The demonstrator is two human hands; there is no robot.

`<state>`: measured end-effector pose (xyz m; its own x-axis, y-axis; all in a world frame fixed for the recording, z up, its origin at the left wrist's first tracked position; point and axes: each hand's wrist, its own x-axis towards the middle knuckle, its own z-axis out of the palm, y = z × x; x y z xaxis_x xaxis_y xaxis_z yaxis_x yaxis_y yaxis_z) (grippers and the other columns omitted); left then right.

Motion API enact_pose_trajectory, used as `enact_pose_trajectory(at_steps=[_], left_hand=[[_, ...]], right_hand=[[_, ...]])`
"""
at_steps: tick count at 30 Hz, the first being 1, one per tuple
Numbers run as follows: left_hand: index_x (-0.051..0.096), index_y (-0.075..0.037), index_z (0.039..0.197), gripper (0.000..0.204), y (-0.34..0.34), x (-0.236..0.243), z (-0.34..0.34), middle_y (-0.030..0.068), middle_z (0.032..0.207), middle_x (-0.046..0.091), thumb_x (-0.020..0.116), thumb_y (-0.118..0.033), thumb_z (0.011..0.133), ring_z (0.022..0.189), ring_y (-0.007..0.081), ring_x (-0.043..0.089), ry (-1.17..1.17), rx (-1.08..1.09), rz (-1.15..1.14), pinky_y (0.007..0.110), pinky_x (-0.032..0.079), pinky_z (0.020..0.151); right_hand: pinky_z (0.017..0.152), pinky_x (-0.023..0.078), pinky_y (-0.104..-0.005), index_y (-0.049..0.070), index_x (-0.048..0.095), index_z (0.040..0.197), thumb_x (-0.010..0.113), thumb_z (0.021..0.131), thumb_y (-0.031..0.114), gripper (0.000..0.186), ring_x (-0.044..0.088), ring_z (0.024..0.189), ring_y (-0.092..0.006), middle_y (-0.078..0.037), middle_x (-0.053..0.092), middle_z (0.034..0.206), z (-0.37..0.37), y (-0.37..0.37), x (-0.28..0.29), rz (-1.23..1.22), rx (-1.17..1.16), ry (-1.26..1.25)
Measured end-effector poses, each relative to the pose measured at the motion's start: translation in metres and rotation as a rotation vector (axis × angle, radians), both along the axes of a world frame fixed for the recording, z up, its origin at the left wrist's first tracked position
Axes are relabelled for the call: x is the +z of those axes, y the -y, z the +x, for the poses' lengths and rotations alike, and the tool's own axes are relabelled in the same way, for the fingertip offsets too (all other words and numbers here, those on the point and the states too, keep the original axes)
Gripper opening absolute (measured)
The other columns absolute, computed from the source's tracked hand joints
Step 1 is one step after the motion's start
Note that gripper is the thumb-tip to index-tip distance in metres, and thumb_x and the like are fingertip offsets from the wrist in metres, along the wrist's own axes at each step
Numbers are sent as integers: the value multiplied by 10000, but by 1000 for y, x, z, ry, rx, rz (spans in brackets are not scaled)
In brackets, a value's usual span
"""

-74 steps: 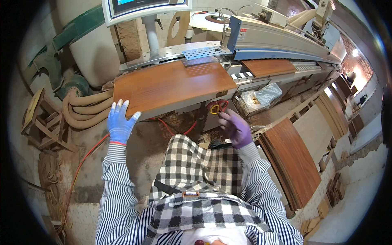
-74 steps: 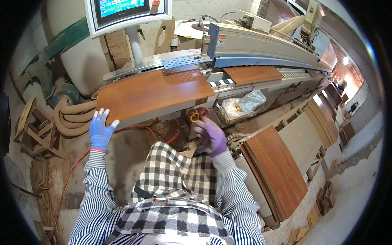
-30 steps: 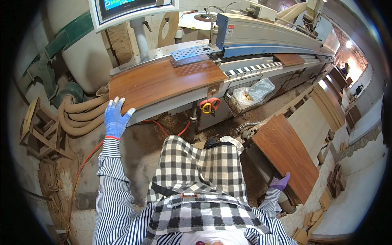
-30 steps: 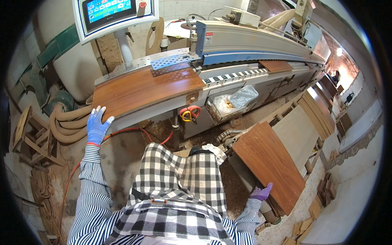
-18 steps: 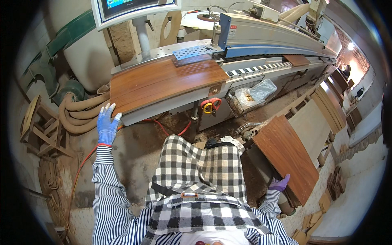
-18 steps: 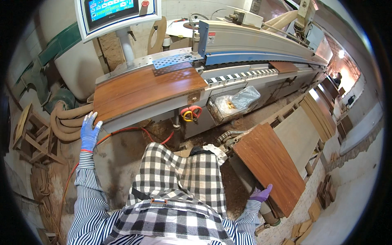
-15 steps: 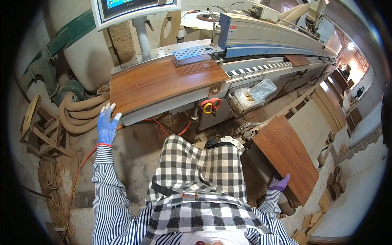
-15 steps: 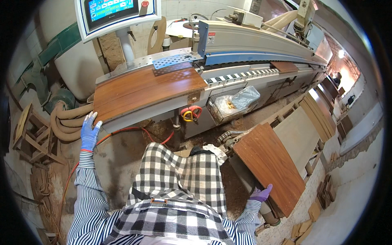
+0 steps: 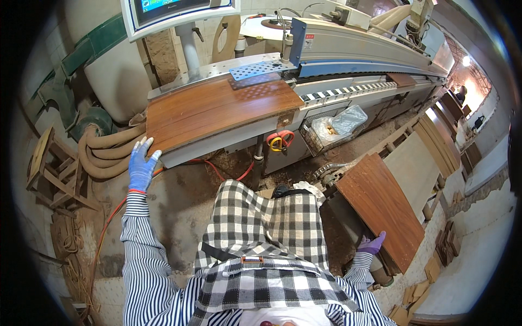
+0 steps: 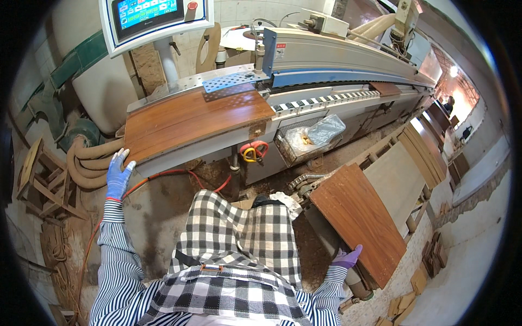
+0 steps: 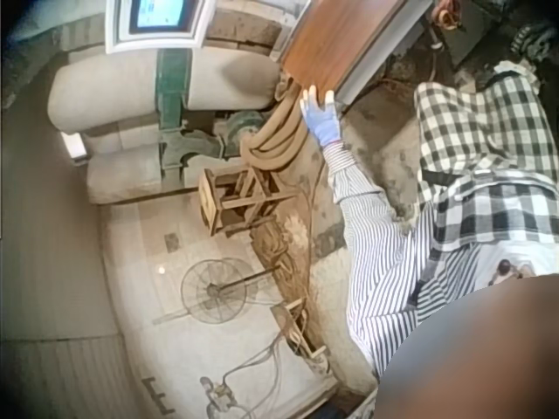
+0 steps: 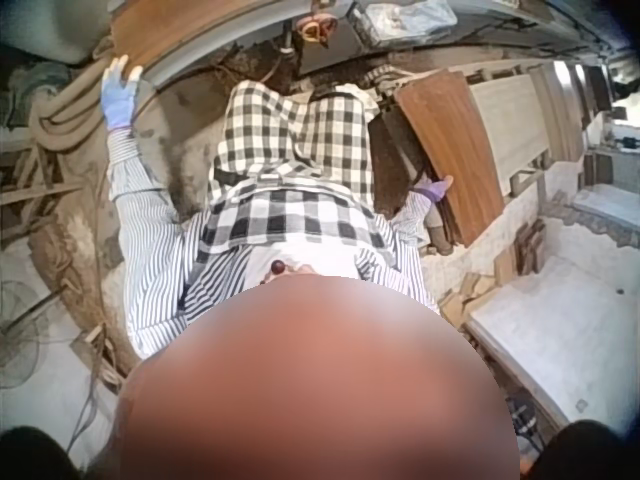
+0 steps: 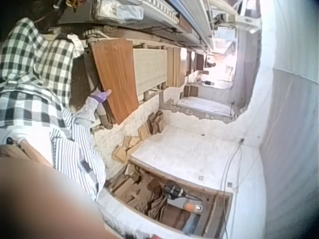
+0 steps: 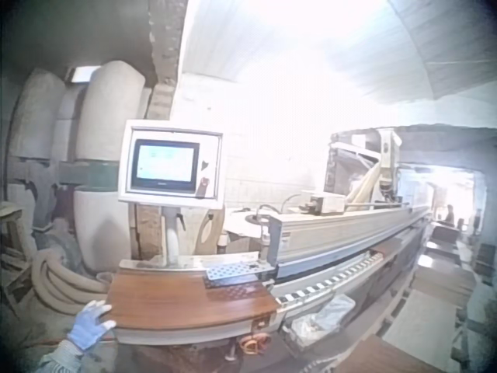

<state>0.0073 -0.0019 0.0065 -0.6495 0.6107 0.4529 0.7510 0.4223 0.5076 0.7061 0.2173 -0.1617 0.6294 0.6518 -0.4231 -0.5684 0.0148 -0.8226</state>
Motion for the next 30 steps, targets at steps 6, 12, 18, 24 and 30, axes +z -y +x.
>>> enact_pose_trajectory(at_steps=[6, 12, 18, 24, 30], left_hand=[[590, -93, 1292, 510, -1, 8, 3, 136, 1401, 508, 727, -285, 840, 1355, 309, 386, 16, 2, -24, 392, 311, 1124], [589, -91, 1292, 535, -16, 18, 12, 148, 1379, 528, 727, -324, 831, 1363, 314, 375, -3, 11, -97, 400, 302, 1127], [590, -106, 1289, 577, -52, 13, 24, 148, 1353, 548, 698, -431, 826, 1344, 324, 391, -133, 13, -164, 428, 260, 1131], [588, -116, 1284, 575, -104, 14, 56, 147, 1338, 558, 671, -467, 836, 1340, 315, 391, -189, -15, -195, 458, 212, 1140], [546, -133, 1328, 635, -147, 9, 78, 153, 1382, 518, 662, -517, 836, 1358, 313, 371, -149, -39, -182, 459, 195, 1151]], right_hand=[[923, 448, -450, 158, 370, 1414, 711, 768, 541, 825, 492, 1154, -285, -111, 475, 1262, 0, 3, 4, 2, 56, -28], [897, 487, -429, 104, 368, 1374, 733, 752, 558, 852, 580, 1034, -313, -147, 414, 1275, 3, 4, 4, -7, 47, -107], [831, 502, -398, 83, 489, 1216, 714, 778, 557, 684, 595, 956, -247, -110, 539, 1106, 4, 7, 6, 1, 108, -127], [827, 482, -376, 109, 555, 1148, 684, 804, 561, 582, 591, 900, -227, -93, 604, 1017, 12, 19, 4, -11, 246, -141], [950, 456, -441, 113, 545, 1191, 689, 802, 553, 605, 577, 1000, -231, -97, 594, 1172, 10, 38, 16, -32, 183, -342]])
